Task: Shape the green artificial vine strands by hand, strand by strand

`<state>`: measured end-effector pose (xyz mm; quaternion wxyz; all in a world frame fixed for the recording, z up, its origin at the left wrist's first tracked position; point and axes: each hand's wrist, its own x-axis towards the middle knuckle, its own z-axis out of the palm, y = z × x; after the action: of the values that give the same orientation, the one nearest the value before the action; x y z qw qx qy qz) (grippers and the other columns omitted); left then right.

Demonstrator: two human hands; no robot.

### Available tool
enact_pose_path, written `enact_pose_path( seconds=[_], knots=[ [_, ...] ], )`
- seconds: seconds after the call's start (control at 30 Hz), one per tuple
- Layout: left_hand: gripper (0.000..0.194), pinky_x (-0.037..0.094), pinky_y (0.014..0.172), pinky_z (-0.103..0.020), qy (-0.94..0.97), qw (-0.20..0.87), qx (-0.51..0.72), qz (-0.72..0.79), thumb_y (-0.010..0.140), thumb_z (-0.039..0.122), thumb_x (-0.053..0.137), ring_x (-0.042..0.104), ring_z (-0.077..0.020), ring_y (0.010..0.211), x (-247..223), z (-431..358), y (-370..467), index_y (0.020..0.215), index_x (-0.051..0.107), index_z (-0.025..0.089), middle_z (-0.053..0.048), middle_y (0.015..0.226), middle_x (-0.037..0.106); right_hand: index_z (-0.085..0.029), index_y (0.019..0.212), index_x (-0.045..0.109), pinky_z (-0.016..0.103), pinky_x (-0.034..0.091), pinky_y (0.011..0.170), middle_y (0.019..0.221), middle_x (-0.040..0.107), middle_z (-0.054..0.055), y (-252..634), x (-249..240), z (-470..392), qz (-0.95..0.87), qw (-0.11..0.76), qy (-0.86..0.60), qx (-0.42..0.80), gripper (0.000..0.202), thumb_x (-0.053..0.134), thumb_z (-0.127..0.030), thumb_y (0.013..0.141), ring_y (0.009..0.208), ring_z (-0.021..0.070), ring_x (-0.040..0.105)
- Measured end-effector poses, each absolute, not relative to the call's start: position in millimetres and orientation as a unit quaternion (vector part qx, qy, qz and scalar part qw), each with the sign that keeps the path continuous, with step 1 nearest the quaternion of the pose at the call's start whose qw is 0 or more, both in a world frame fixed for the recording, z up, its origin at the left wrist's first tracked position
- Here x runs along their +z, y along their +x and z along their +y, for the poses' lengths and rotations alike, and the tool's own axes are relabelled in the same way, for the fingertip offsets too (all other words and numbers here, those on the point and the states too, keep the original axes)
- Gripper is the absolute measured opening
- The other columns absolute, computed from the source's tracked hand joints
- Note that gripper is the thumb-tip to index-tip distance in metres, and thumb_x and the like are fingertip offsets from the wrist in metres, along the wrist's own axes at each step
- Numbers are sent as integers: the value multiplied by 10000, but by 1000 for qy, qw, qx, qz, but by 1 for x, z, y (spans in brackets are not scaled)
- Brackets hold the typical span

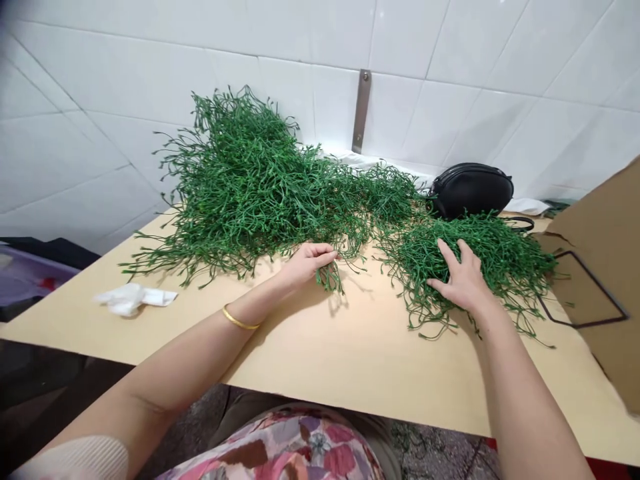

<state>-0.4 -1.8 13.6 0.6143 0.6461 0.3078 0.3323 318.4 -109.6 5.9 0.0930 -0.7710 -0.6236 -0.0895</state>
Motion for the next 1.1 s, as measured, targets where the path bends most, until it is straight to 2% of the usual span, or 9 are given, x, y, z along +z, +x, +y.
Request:
enact_pose_path(
  seconds=[0.13, 0.3, 0.43, 0.53, 0.6, 0.67, 0.73, 0.87, 1.1],
  knots=[
    [282, 312, 475, -215, 639, 628, 331, 297, 680, 364, 629, 412, -69, 459, 16, -3, -1, 560, 504, 141, 32, 484, 435, -262, 1419, 233, 549, 392, 869, 1447, 166, 196, 312, 15, -109, -604, 64, -791, -75, 829, 549, -564, 715, 1271, 442, 260],
    [222, 352, 528, -218, 636, 631, 336, 292, 701, 289, 604, 442, -71, 504, 24, -6, -2, 562, 535, 131, 9, 519, 503, -278, 1409, 275, 609, 406, 737, 1429, 225, 236, 286, 45, -119, -528, 11, -848, -47, 962, 668, -594, 590, 1171, 522, 341],
    [200, 379, 590, -226, 635, 638, 346, 264, 698, 272, 614, 473, -81, 561, 27, -8, -3, 563, 562, 134, -4, 556, 542, -252, 1323, 434, 639, 377, 716, 1381, 319, 245, 253, 76, -130, -532, 26, -837, -128, 799, 650, -581, 627, 1137, 544, 363],
    [176, 393, 617, -233, 628, 655, 341, 247, 696, 269, 618, 493, -85, 587, 28, -10, -4, 591, 589, 131, -14, 596, 568, -197, 1134, 591, 589, 392, 828, 1239, 505, 191, 217, 90, -133, -624, 136, -751, -167, 453, 527, -465, 775, 1121, 437, 449],
    [169, 389, 614, -233, 631, 657, 337, 240, 699, 264, 615, 482, -77, 578, 29, -11, -4, 602, 597, 127, -9, 601, 566, -209, 967, 646, 489, 433, 857, 1062, 626, 114, 192, 91, -131, -693, 219, -681, -90, 294, 445, -378, 836, 1015, 307, 555],
    [171, 374, 599, -229, 641, 649, 335, 234, 704, 259, 612, 458, -68, 562, 30, -12, -3, 599, 591, 126, 5, 582, 543, -215, 920, 648, 414, 458, 846, 981, 660, 68, 170, 85, -123, -724, 286, -627, -19, 257, 433, -338, 850, 931, 230, 595],
    [182, 354, 578, -224, 651, 641, 336, 231, 713, 255, 602, 430, -63, 544, 30, -13, -3, 588, 575, 126, 19, 557, 510, -195, 955, 638, 396, 453, 856, 990, 660, 72, 156, 73, -111, -733, 315, -603, -19, 251, 444, -312, 846, 943, 218, 588],
    [185, 324, 540, -220, 644, 648, 334, 231, 723, 243, 580, 399, -60, 517, 23, -12, -2, 584, 544, 126, 30, 532, 470, -156, 967, 641, 401, 445, 863, 992, 666, 101, 147, 45, -86, -737, 308, -600, -44, 269, 439, -280, 840, 965, 228, 577],
    [236, 313, 510, -225, 621, 668, 340, 228, 727, 186, 555, 377, -67, 503, 10, -7, 27, 511, 471, 140, 35, 500, 414, -169, 1024, 639, 396, 475, 811, 1041, 659, 120, 168, 21, -80, -673, 349, -648, 70, 339, 494, -360, 785, 944, 246, 606]
  ],
)
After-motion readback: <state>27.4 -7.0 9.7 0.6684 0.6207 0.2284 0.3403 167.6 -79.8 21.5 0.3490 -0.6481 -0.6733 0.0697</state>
